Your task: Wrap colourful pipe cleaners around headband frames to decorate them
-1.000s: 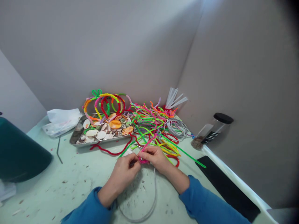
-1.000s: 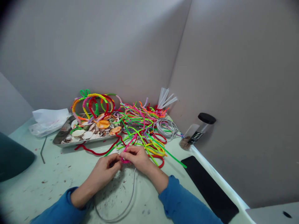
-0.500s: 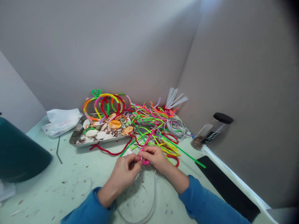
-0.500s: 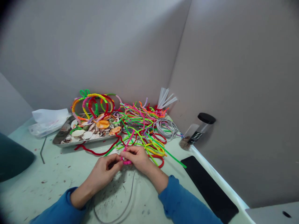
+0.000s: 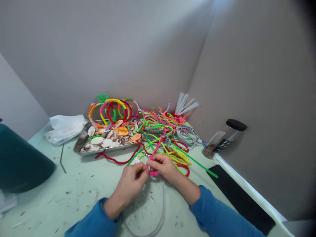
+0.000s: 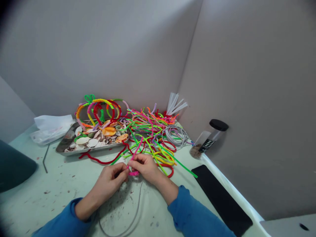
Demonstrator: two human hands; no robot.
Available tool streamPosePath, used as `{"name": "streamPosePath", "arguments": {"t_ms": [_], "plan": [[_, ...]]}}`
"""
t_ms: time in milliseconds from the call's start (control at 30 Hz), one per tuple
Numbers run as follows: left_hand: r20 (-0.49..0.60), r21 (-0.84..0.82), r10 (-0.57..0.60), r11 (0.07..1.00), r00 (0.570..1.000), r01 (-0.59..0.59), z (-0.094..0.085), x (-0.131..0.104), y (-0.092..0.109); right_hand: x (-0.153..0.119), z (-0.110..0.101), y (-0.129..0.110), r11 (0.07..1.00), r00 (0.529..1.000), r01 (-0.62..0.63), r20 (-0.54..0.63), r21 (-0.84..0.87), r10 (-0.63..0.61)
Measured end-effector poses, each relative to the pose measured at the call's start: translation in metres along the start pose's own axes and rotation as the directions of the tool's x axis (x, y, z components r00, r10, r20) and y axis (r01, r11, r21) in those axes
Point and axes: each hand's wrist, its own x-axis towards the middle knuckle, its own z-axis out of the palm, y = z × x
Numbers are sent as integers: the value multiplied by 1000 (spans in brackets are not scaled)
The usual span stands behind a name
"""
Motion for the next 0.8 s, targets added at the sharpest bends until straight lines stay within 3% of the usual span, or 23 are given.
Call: {"name": "streamPosePath", "arguments": {"t_ms": [433, 800], "plan": [[-47, -166, 85, 982, 995, -92, 2, -2, -3, -1, 3, -8, 999, 999, 17, -40, -45, -19], [-65, -113, 154, 981, 986, -161, -2, -5, 8, 1, 3, -5, 999, 999, 18, -40, -36, -19]]}}
